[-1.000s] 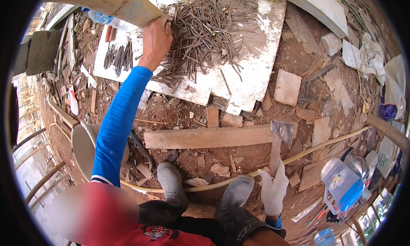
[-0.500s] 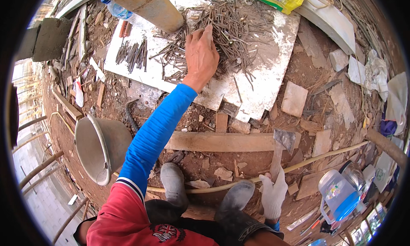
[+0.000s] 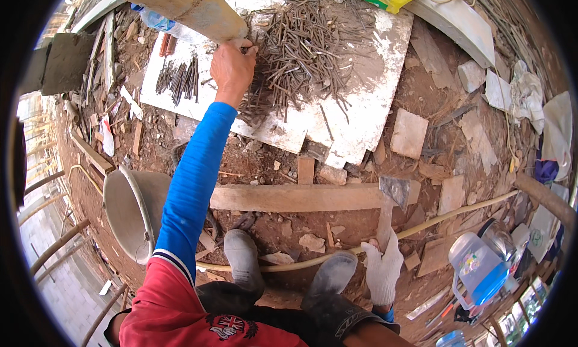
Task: The person repeatedly picks up thin metal rods from a pile, places them on a wooden plank, and strikes them with a hammer to cut them into smaller pieces. The cut pieces fall to the ground, and the process continues throughout the clip.
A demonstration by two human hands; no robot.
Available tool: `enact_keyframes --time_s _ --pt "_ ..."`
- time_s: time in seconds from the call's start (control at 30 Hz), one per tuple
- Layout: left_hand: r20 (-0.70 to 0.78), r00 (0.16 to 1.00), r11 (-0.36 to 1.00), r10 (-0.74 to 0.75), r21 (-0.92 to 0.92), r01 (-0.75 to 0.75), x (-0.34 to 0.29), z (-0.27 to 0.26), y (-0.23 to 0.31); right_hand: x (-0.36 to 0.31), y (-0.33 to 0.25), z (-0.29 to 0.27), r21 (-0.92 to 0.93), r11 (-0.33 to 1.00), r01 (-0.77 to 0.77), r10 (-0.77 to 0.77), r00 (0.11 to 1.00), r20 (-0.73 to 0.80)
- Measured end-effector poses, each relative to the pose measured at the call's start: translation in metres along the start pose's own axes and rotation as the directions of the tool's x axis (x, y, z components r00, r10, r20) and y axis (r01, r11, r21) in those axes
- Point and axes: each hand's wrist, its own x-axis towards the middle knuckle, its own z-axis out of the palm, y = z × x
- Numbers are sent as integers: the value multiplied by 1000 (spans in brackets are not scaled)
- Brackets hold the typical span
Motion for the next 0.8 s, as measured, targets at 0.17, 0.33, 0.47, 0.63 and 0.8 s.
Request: enact_keyframes --time_s 0.17,0.33,0.47,0.63,0.8 --pt "69 997 999 -16 50 13 11 3 -5 2 2 0 -31 999 22 -22 1000 -13" --pt "32 987 983 155 98 -158 15 7 -12 1 2 -1 -77 996 46 -46 999 2" --pt "76 977 968 202 138 -211 10 9 -6 1 1 -3 -89 994 64 -64 998 6" --pt "-14 979 973 203 119 -200 9 16 -22 -1 0 -4 -51 997 56 -55 998 8" --pt "176 977 989 121 64 -134 12 2 -14 1 1 -5 -53 997 54 -54 999 2"
